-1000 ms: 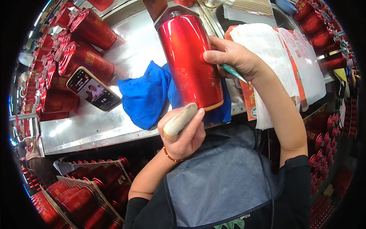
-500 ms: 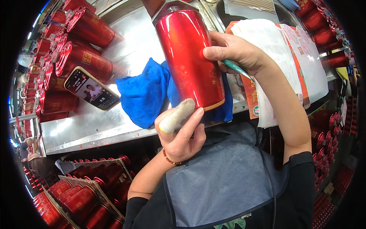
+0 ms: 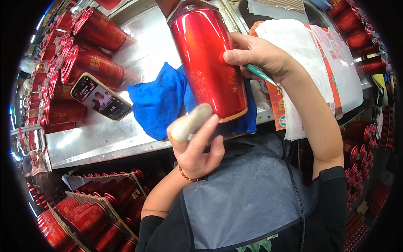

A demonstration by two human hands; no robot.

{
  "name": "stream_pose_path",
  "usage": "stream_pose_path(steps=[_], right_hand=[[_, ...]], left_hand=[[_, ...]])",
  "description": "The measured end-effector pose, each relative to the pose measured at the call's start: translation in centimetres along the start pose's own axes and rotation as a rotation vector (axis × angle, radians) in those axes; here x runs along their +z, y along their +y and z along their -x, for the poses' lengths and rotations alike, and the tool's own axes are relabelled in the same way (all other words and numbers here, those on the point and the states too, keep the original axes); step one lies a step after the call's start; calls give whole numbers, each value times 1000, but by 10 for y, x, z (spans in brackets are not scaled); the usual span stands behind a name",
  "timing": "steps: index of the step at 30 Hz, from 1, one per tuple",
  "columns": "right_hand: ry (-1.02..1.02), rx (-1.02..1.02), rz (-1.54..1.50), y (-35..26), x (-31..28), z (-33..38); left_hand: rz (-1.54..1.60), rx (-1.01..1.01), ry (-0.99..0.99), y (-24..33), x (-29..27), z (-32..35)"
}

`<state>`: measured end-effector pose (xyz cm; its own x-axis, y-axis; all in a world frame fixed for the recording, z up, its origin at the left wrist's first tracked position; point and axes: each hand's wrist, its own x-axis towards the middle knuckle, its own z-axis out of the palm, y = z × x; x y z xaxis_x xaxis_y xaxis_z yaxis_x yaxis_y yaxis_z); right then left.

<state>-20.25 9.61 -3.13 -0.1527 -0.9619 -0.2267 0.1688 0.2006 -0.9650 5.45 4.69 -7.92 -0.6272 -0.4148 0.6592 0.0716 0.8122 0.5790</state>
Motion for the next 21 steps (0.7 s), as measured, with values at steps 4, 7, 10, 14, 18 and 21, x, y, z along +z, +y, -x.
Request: stream_pose_path(steps=[4, 7, 10, 14, 18, 21], right_hand=[[1, 31, 2, -4, 0, 2], [-12, 39, 10, -4, -1, 1], [-12, 29, 19, -2, -2, 1], [41, -1, 65, 2, 1, -2], [72, -40, 80, 9, 1, -5], [46, -34, 79, 7, 1, -5]], left_hand=[[281, -269, -7, -5, -1, -11], [494, -459, -16, 4, 4, -21], [459, -473, -36, -1, 7, -20], [425, -466, -52, -3, 7, -19], [407, -476, -59, -2, 6, -19], [427, -480, -48, -2, 5, -19]])
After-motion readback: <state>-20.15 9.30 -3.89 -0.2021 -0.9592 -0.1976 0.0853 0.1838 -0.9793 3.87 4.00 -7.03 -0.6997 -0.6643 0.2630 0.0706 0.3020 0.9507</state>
